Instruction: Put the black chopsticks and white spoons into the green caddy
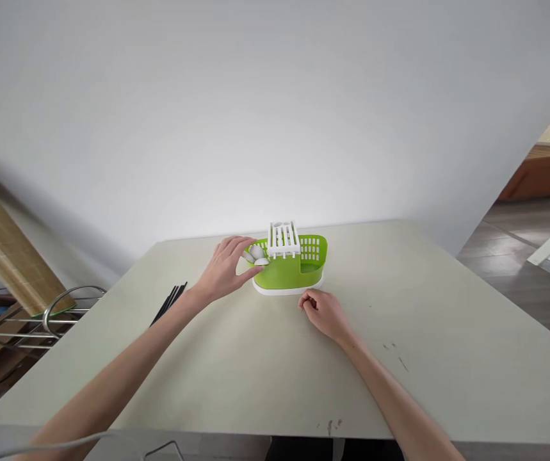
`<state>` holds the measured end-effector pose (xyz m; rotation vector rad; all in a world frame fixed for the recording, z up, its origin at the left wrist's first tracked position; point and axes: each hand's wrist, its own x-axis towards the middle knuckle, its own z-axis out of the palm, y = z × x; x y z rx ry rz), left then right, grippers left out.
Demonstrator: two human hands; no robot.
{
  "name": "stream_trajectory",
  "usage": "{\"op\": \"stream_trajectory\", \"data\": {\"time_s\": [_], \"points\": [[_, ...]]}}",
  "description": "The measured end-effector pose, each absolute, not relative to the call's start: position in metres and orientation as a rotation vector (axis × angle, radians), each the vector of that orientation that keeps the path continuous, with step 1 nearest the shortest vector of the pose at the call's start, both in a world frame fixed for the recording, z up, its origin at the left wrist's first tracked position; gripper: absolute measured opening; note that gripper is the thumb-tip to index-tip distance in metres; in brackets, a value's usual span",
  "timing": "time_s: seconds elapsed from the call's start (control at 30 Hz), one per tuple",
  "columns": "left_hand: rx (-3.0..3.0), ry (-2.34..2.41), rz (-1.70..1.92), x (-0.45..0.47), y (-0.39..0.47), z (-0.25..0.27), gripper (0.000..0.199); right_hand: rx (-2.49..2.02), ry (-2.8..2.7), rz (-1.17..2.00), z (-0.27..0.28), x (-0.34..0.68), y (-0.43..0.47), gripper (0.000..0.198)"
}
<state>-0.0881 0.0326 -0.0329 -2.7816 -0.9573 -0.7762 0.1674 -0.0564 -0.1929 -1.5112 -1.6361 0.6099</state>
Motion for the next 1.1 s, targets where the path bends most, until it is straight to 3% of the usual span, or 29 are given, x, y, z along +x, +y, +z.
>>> {"op": "stream_trajectory", "data": {"time_s": [0.3, 0.57, 0.93, 1.1], "points": [[-2.749, -0.574, -0.249, -0.076, 0.07, -0.013, 0.038, -1.475, -1.622, 0.629, -0.188, 0.166, -0.057, 0.024], [-2.59, -0.459, -0.125, -0.076, 0.088, -0.017, 0.023, -1.461, -1.624, 0.631, -0.188, 0.166, -0.056, 0.023], [-2.62, -0.371, -0.431, -0.073, 0.112, -0.021, 0.02, -1.475, -1.627, 0.617, -0.183, 0.166, -0.056, 0.024], [-2.522, -0.543, -0.648, -0.072, 0.112, -0.019, 0.015, -1.477, -1.628, 0.615, -0.183, 0.166, -0.056, 0.023]]}}
